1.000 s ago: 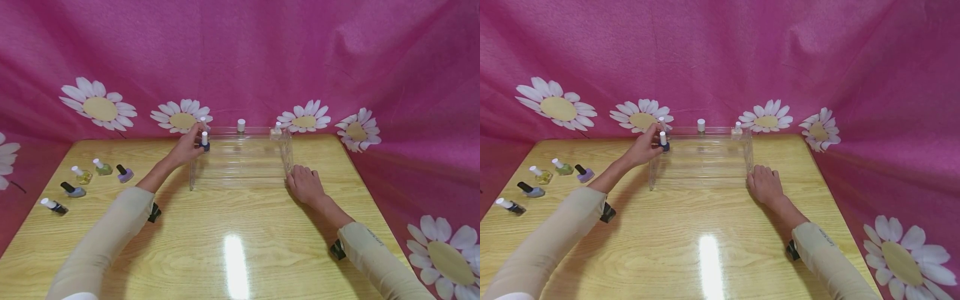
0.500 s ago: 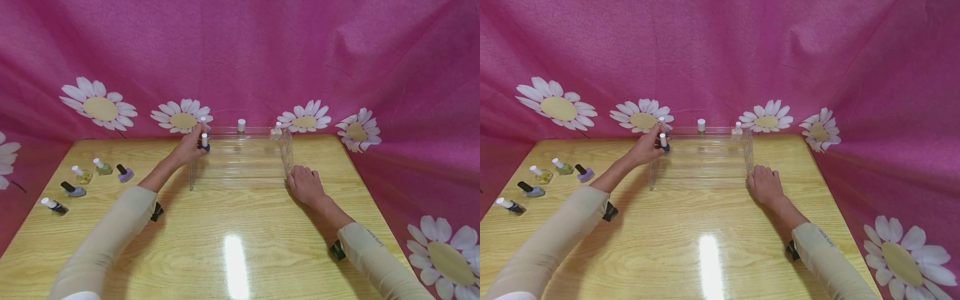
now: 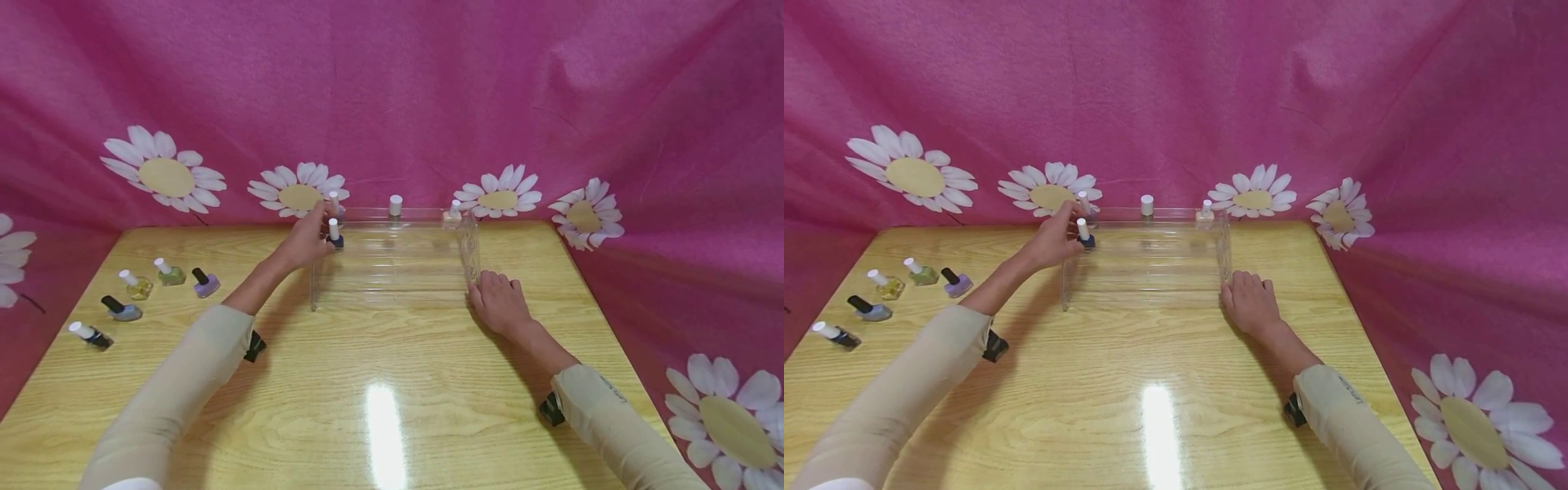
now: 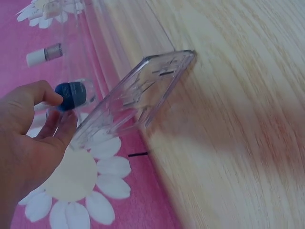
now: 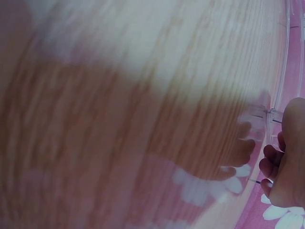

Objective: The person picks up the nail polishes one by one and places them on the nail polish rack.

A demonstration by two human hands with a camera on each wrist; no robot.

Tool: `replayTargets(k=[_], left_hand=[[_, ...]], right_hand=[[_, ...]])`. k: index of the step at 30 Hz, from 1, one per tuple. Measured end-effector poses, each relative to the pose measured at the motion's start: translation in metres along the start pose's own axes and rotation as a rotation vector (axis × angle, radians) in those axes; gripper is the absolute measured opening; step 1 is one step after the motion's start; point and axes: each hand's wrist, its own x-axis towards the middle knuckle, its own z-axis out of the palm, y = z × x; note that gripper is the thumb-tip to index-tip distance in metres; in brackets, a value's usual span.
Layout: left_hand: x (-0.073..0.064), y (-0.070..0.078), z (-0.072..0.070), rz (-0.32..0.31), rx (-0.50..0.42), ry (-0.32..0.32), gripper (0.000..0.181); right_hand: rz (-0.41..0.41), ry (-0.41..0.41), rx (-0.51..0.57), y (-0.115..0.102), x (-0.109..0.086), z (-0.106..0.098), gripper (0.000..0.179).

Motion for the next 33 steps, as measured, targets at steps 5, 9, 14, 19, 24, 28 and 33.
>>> replayTargets(k=[5, 9, 14, 19, 24, 28, 33], left_hand=[[-0.011, 0.0, -0.013, -0.012, -0.049, 0.037, 0.051], [-0.024, -0.006, -0.027, -0.013, -0.043, 0.069, 0.052], [-0.047, -0.017, -0.046, -0.033, -0.028, 0.097, 0.051], [-0.077, -0.026, -0.066, -0.043, -0.024, 0.123, 0.05], [-0.106, -0.039, -0.083, -0.056, 0.002, 0.175, 0.05], [-0.126, -0.052, -0.094, -0.089, 0.038, 0.227, 0.051], [-0.145, -0.064, -0.103, -0.159, 0.055, 0.265, 0.052]], right_hand=[[0.001, 0.004, -0.003, -0.002, 0.0, -0.001, 0.034], [-0.001, 0.006, -0.004, -0.002, 0.0, 0.0, 0.034], [-0.005, 0.004, -0.008, 0.0, 0.0, 0.0, 0.034], [-0.009, 0.001, -0.003, 0.001, 0.0, 0.0, 0.034], [-0.013, 0.011, -0.007, 0.001, -0.001, 0.0, 0.033], [-0.018, 0.024, -0.018, 0.001, 0.0, 0.0, 0.032], [-0.022, 0.031, -0.023, 0.0, 0.0, 0.001, 0.03]])
